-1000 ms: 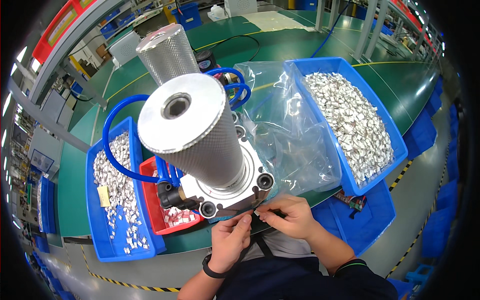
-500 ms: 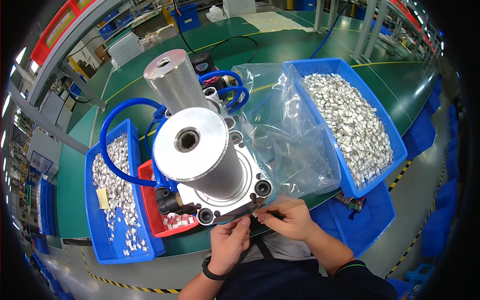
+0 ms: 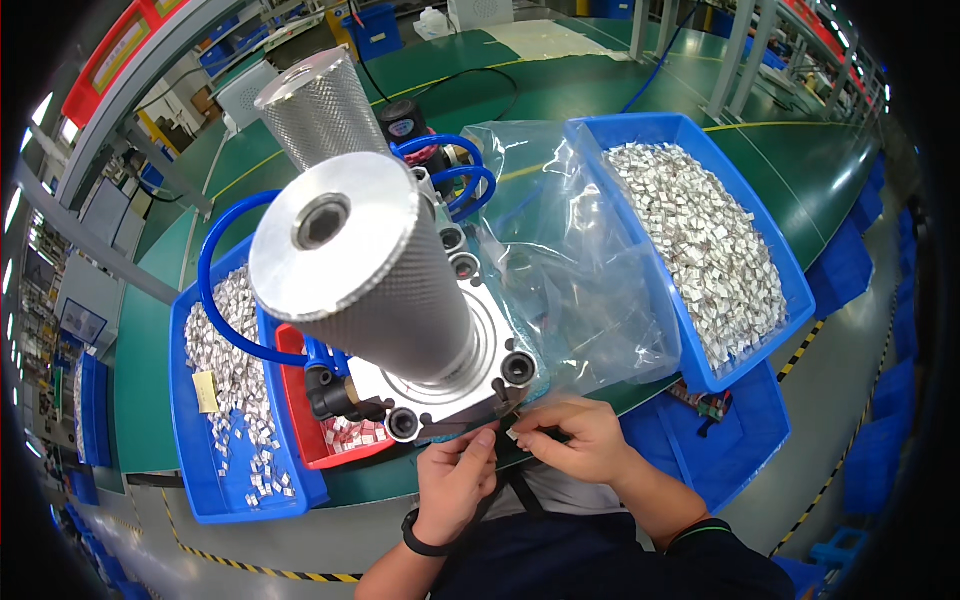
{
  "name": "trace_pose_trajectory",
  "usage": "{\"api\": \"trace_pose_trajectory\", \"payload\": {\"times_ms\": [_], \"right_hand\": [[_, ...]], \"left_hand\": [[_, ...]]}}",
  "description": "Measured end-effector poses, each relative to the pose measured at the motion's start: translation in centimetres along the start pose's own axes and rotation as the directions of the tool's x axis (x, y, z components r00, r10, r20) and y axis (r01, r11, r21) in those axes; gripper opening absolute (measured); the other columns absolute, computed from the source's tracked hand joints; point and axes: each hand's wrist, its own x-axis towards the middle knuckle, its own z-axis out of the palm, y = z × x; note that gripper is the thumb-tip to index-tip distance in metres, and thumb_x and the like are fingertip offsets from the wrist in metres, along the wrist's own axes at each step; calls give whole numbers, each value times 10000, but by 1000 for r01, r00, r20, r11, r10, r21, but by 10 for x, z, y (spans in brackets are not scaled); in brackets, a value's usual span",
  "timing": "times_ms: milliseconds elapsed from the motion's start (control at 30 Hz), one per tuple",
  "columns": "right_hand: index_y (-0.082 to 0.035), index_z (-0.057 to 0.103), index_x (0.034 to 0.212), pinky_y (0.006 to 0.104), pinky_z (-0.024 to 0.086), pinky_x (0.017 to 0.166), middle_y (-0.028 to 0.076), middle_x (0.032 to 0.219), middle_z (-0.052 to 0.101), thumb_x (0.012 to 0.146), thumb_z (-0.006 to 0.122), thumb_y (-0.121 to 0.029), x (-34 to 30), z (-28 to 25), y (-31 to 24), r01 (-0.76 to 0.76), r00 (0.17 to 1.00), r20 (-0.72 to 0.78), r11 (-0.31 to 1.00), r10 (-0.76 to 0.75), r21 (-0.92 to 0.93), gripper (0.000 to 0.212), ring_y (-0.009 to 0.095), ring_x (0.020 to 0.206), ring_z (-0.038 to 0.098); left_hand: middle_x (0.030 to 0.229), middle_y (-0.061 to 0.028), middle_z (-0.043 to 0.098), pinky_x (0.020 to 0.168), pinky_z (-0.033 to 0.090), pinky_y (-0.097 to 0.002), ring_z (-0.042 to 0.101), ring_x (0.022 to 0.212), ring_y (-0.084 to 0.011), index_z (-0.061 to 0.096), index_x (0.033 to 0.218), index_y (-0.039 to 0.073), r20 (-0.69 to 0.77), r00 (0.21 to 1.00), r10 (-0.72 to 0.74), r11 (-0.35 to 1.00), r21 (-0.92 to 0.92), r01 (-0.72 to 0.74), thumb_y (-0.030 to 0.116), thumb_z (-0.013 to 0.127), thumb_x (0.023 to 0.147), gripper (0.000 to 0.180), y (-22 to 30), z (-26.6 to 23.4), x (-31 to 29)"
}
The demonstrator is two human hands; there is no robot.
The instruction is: Manual assembly of small metal components at a workstation.
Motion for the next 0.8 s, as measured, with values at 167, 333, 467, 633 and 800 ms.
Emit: {"api": "trace_pose_trajectory", "payload": {"times_ms": [167, 333, 467, 633, 800], "right_hand": [[-25, 692, 915, 296, 536, 709, 89, 911, 689, 785, 694, -60, -31, -66, -84, 160, 968, 215, 976, -127, -145, 135, 226, 806, 673], [-42, 655, 968, 343, 468, 643, 90, 824, 594, 752, 740, -128, -31, -93, -115, -73, 963, -233, 699, -137, -711, 248, 248, 727, 570], [-41, 661, 987, 343, 469, 684, 89, 873, 586, 760, 752, -187, -56, -19, -88, 121, 991, 102, 926, -90, -359, 285, 271, 783, 578], [-47, 672, 980, 346, 455, 755, 91, 835, 555, 809, 696, -157, -48, 4, -75, -27, 984, 168, 978, 63, -208, 204, 251, 829, 565], [-50, 663, 990, 352, 449, 782, 113, 902, 559, 847, 670, -185, -47, 2, -63, -95, 947, 300, 993, 114, -77, 196, 262, 878, 553]], "left_hand": [[768, -64, 542, 392, 263, -213, 375, 525, -85, 573, 1101, -39, 67, 997, -47, 996, -79, 52, 230, 474, 986, 308, 6, 9, -33], [824, -99, 547, 401, 278, -214, 376, 565, -103, 513, 1164, -37, 266, 955, -132, 976, -132, 171, 367, 354, 1003, 463, 7, 14, -52], [820, -93, 549, 394, 287, -212, 393, 550, -107, 480, 1207, -18, 289, 948, -130, 982, -94, 163, 383, 334, 1005, 472, 2, 24, -53], [829, -93, 553, 385, 299, -218, 445, 537, -117, 439, 1235, -1, 255, 957, -142, 989, 5, 146, 400, 330, 1005, 475, -1, 19, -56], [840, -97, 554, 379, 312, -221, 475, 547, -125, 426, 1231, -4, 267, 951, -155, 987, 2, 160, 403, 326, 1006, 475, 2, 13, -56]]}}
